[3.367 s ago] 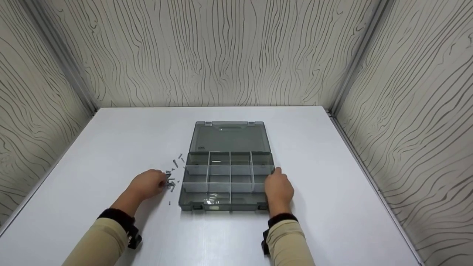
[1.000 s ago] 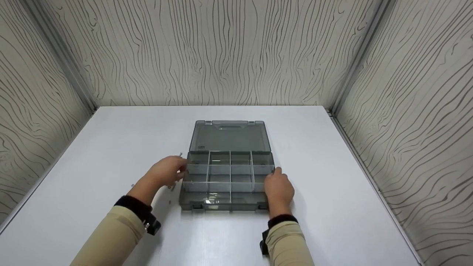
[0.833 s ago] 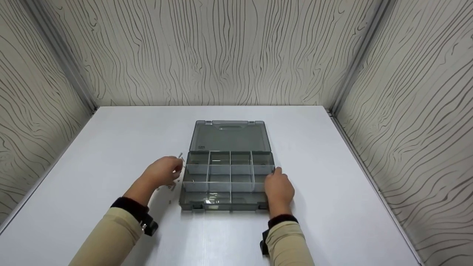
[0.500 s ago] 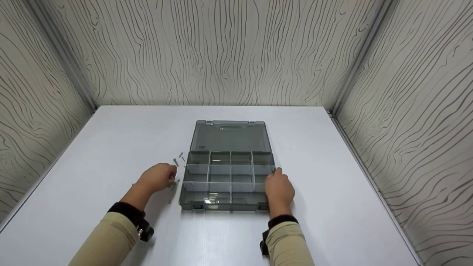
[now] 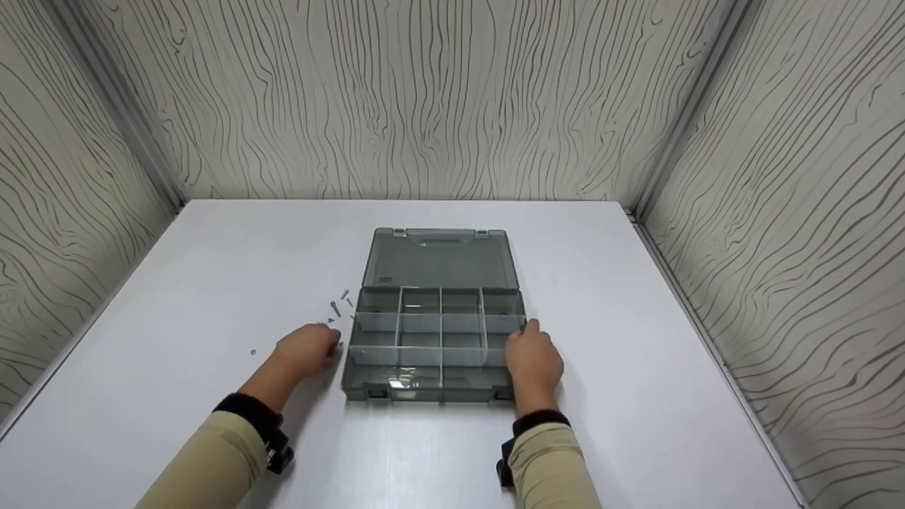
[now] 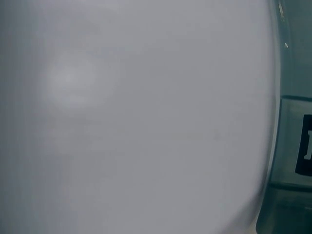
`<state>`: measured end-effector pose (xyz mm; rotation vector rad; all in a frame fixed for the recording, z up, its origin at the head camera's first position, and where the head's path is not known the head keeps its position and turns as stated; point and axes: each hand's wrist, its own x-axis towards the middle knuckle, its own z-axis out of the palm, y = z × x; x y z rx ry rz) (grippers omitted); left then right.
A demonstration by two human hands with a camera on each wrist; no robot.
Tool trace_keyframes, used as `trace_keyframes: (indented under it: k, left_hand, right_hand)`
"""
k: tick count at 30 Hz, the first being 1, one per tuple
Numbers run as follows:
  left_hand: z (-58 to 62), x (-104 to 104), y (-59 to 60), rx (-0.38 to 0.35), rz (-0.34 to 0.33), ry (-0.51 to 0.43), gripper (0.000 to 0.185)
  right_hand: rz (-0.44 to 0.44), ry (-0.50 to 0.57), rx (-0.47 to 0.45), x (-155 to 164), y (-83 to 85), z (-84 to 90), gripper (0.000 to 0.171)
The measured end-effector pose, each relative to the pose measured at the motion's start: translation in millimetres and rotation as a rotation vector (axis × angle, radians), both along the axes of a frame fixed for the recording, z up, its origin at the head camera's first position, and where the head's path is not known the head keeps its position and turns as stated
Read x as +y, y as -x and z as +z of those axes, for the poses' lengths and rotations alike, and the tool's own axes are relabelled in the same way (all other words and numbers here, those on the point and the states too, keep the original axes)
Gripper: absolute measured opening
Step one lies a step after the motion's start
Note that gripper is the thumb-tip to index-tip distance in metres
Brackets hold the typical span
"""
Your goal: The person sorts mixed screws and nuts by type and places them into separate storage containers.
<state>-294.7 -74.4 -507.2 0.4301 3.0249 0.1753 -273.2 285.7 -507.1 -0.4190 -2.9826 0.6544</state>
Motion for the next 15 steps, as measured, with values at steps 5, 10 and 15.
trace_keyframes:
  k: [5,10,15]
  left_hand:
    - [-0.5,3.3,-0.6,0.011,-0.011,0.003,0.012]
    - [-3.0,7.1,-1.5,0.05,-0.023,0.04,0.012]
    - [-3.3,10.0,-1.8,0.058,-0.003,0.047,0.015]
  right_hand:
    - [-0.001,0.004,0.005,-1.1,-0.7,1.0,0.045]
    - [-0.002,0.011,-0.007,-0.6,-1.1,0.4,0.047]
    - [0.003,0.019,-0.011,0.5,-1.0,-0.9,0.049]
